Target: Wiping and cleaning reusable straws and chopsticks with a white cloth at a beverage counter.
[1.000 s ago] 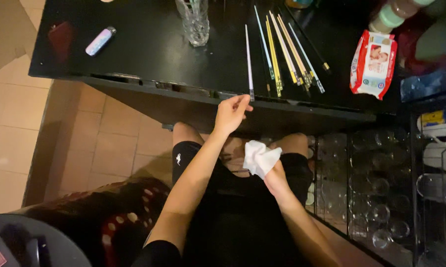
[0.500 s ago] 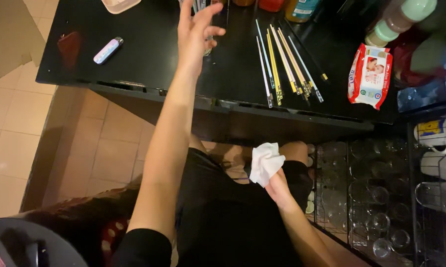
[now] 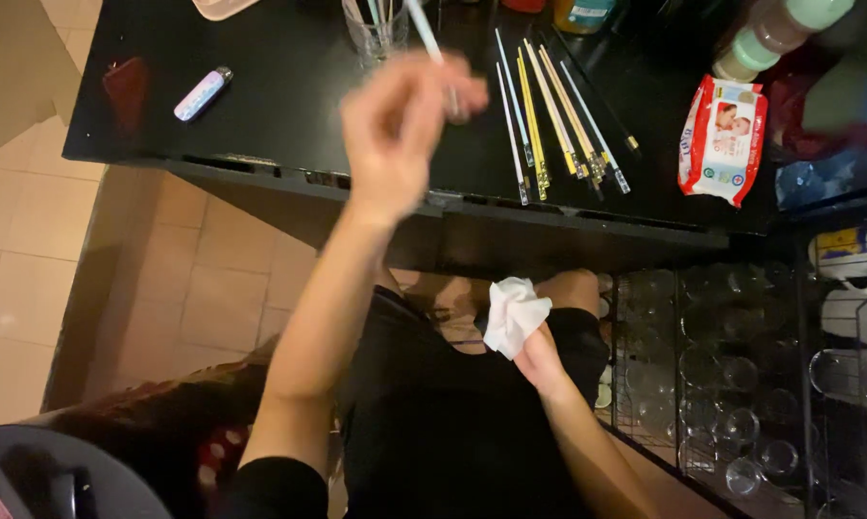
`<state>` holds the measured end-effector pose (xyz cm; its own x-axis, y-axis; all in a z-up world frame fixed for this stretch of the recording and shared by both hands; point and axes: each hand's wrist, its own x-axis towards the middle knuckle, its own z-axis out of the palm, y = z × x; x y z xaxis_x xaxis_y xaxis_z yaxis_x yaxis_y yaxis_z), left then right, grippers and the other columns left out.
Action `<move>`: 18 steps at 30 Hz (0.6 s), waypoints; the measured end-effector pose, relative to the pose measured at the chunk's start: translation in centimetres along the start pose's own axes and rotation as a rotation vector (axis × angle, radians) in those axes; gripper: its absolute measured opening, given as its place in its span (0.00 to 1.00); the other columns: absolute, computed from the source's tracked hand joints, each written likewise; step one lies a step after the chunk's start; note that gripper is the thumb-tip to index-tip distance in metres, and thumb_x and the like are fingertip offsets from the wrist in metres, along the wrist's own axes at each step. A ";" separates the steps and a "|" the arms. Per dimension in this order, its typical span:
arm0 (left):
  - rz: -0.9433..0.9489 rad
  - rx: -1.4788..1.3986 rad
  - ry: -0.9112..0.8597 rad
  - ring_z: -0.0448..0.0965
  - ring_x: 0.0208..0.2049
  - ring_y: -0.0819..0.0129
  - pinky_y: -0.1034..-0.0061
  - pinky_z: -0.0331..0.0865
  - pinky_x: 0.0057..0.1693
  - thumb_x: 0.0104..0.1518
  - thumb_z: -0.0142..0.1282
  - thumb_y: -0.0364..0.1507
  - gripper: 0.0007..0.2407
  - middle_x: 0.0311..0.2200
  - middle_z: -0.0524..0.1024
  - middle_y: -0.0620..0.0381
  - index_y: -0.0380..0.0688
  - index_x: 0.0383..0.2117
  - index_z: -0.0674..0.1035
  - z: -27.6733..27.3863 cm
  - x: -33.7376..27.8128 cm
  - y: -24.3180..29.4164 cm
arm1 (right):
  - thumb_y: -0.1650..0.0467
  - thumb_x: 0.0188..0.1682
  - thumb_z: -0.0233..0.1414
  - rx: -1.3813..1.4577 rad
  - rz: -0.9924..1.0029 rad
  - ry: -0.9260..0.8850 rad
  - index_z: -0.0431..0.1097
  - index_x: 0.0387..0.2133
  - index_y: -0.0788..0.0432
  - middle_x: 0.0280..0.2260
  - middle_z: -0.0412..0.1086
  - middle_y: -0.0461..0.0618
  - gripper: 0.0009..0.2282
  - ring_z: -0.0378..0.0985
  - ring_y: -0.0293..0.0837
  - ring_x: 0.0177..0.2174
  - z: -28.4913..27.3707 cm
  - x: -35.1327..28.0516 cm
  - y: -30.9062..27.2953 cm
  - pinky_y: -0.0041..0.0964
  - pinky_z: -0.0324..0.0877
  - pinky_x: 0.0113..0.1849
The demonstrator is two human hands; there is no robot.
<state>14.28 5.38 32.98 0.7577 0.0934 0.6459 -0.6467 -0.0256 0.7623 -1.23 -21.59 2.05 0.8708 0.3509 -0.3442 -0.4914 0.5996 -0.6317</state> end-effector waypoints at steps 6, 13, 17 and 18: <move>-0.296 0.084 -0.229 0.83 0.33 0.72 0.78 0.77 0.42 0.61 0.59 0.24 0.02 0.34 0.83 0.54 0.39 0.36 0.83 3.8 -14.2 -2.6 | 0.63 0.60 0.49 0.151 -0.067 -0.146 0.58 0.62 0.56 0.53 0.68 0.46 0.20 0.73 0.43 0.50 2.1 0.5 -2.0 0.42 0.69 0.52; -0.729 -0.065 -0.490 0.82 0.34 0.75 0.77 0.75 0.43 0.64 0.55 0.24 0.04 0.33 0.83 0.56 0.38 0.41 0.79 3.3 -28.8 -9.4 | 0.63 0.55 0.50 -0.101 -0.175 0.280 0.60 0.58 0.54 0.49 0.69 0.46 0.20 0.74 0.42 0.47 1.1 2.7 -1.2 0.39 0.72 0.47; -0.984 -0.133 -0.467 0.80 0.32 0.77 0.78 0.75 0.39 0.61 0.57 0.26 0.08 0.31 0.83 0.60 0.40 0.42 0.72 1.7 -31.6 -12.9 | 0.65 0.56 0.50 -0.537 -0.280 0.300 0.66 0.54 0.58 0.45 0.72 0.45 0.16 0.74 0.39 0.44 1.5 3.7 -2.6 0.33 0.71 0.44; -0.959 -0.142 -0.481 0.79 0.30 0.78 0.79 0.74 0.38 0.62 0.56 0.26 0.07 0.31 0.82 0.61 0.40 0.43 0.74 1.7 -32.0 -13.8 | 0.67 0.56 0.51 -0.564 -0.345 0.308 0.67 0.52 0.59 0.43 0.71 0.45 0.13 0.73 0.38 0.42 1.6 4.1 -3.5 0.33 0.71 0.42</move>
